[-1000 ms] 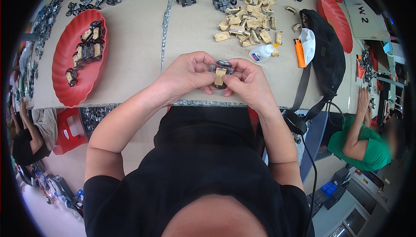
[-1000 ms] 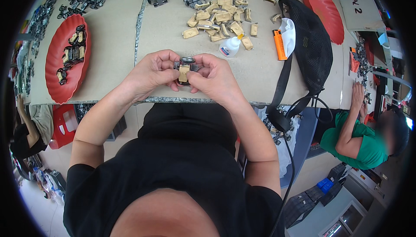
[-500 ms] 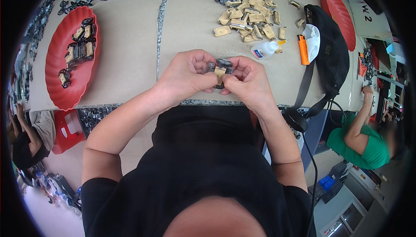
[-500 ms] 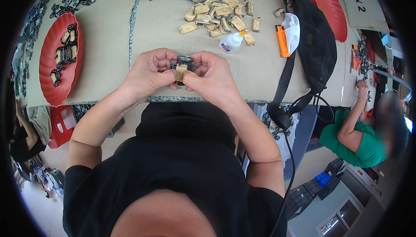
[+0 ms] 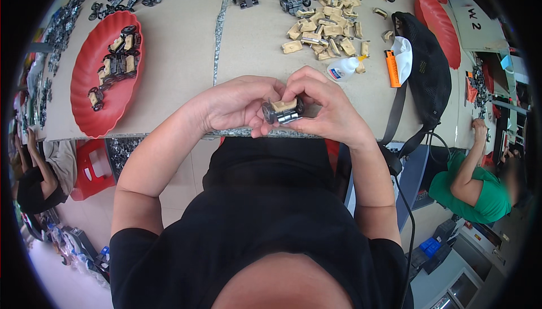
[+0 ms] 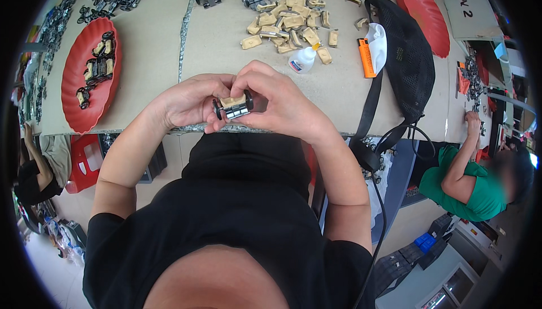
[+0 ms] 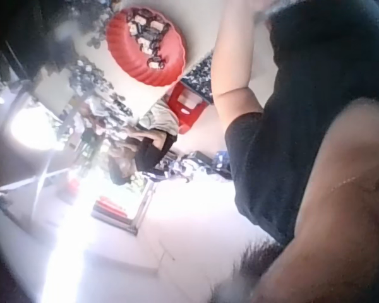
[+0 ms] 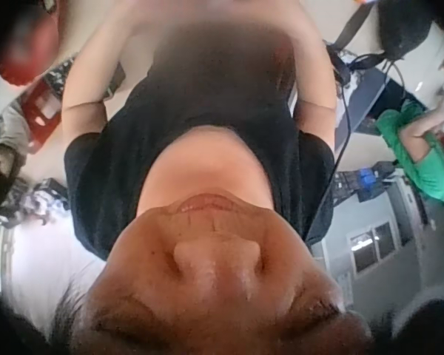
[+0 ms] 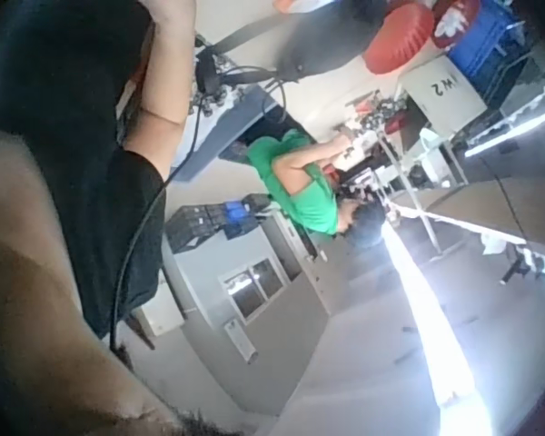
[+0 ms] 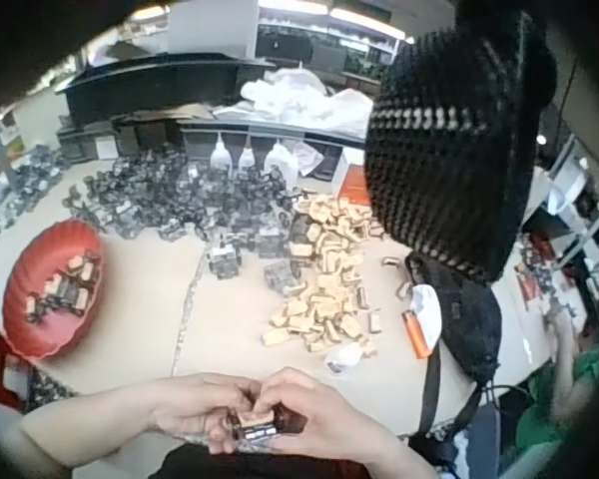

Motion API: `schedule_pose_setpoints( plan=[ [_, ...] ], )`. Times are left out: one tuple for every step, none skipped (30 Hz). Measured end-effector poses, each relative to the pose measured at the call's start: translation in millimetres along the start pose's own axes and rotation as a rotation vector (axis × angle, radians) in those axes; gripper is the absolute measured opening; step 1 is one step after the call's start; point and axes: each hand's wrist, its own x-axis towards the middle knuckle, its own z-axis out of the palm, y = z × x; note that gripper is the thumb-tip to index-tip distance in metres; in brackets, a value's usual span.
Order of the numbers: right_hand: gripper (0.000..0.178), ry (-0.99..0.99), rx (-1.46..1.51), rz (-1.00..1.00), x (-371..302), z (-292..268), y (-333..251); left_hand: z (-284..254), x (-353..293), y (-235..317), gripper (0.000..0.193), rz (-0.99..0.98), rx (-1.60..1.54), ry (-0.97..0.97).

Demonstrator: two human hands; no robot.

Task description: The person applies glue from a bottle to toy car components and plastic body shells, then assembles them into small toy car models.

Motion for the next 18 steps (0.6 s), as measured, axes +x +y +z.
schedule_pose_setpoints(
  plan=[
    [0.032,-0.017,-0.024,0.076,0,-1,-3,4,-2,0,0.022,-0.002,0.002,-0.002],
    [0.032,-0.015,-0.024,0.078,-1,0,-1,9,-6,-1,0.026,0.158,0.144,0.126],
    [0.03,0.019,0.01,0.112,-2,2,3,11,-8,-2,0.03,0.318,0.285,0.254],
    [0.028,0.052,0.043,0.147,-4,4,5,8,-8,-3,0.03,0.316,0.284,0.252],
    [0.028,0.053,0.045,0.15,-4,5,7,3,-8,-6,0.029,0.539,0.657,0.246],
    [0.028,0.077,0.058,0.156,-5,6,9,-1,-8,-8,0.029,0.759,1.03,0.231],
    [0.027,0.1,0.073,0.159,-5,7,11,3,-13,-2,0.032,0.698,1.186,0.224],
    [0.027,0.098,0.076,0.161,-5,8,13,3,-11,-3,0.032,0.696,1.184,0.226],
    [0.027,0.111,0.095,0.17,-5,9,14,3,-7,-5,0.032,0.675,1.219,0.252],
    [0.027,0.123,0.112,0.179,-5,10,16,2,-5,-5,0.032,0.656,1.253,0.278],
    [0.027,0.122,0.114,0.182,-5,11,19,1,-5,-5,0.032,0.654,1.251,0.279],
    [0.026,0.113,0.135,0.176,-5,11,23,1,-5,-5,0.03,0.656,1.266,0.283],
    [0.026,0.102,0.157,0.171,-6,13,25,0,-5,-6,0.028,0.656,1.279,0.289],
    [0.026,0.1,0.16,0.175,-5,12,24,-1,-5,-7,0.028,0.654,1.274,0.29],
    [0.025,0.086,0.164,0.186,-4,11,21,-3,-5,-8,0.027,0.678,1.272,0.299],
    [0.025,0.071,0.168,0.196,-4,11,20,-4,-5,-9,0.025,0.704,1.271,0.308],
    [0.025,0.068,0.169,0.198,-4,11,20,-4,-5,-10,0.025,0.703,1.268,0.31],
    [0.025,0.079,0.172,0.197,-4,12,21,-3,-3,-11,0.025,0.719,1.274,0.334]
  ],
)
